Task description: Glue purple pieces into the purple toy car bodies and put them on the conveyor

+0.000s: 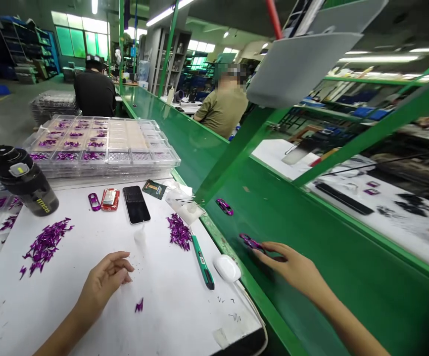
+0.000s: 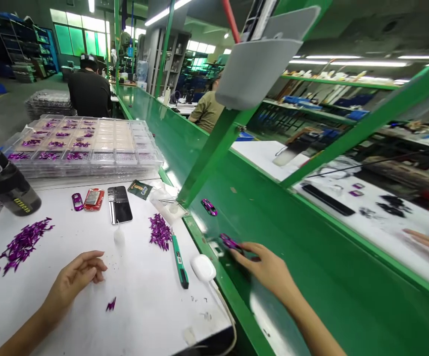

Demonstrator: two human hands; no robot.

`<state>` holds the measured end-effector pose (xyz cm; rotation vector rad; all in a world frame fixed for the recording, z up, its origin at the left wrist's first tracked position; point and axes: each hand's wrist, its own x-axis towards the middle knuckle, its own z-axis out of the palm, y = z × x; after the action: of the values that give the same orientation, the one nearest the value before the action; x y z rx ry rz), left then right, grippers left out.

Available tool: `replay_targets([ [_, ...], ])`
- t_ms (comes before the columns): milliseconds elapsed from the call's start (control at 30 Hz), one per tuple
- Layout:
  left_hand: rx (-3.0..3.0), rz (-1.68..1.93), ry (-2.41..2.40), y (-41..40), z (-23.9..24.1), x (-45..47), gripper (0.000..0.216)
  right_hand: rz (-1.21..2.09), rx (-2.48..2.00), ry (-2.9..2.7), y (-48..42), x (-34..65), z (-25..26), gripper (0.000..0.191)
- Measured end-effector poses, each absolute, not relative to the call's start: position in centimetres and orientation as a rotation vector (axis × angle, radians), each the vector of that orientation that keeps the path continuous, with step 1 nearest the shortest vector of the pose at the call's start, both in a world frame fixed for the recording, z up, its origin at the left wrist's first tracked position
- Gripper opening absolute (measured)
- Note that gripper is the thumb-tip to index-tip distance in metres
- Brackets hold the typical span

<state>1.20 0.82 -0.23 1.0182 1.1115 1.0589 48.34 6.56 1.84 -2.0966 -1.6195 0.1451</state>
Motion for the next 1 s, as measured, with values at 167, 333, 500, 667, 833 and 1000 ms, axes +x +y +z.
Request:
replay_targets([
  [167, 1.166, 1.008, 1.209, 0.2, -0.3, 2.3, 0.039, -0.168, -2.34, -1.209, 8.8, 54.2, 0.5, 0.054],
  [333, 1.247, 0.968, 1.252, 0.1, 0.1, 2.6, 0.039, -0.01, -2.367, -1.319, 14.3, 50.5, -1.4, 0.035],
  [500, 1.32, 0.951, 1.237, 0.2, 0.0, 2.1, 0.037, 0.035, -2.226, -1.395, 18.4, 44.7, -1.0, 0.033],
  [667, 1.285, 1.017, 1.128, 0.2, -0.3, 1.6, 0.035, -0.238, -1.861, -1.334, 13.9, 36.6, 1.6, 0.044],
  [833, 1.075, 1.081, 1.008, 0.1, -0.6, 1.8, 0.045, -0.192, -1.29, -1.768, 4.7, 24.8, 1.4, 0.034],
  [1000, 0.701, 1.105, 0.932, 0.3, -0.4, 1.3, 0.068, -0.005, -0.756, -2.285, 2.3, 16.7, 1.2, 0.024],
])
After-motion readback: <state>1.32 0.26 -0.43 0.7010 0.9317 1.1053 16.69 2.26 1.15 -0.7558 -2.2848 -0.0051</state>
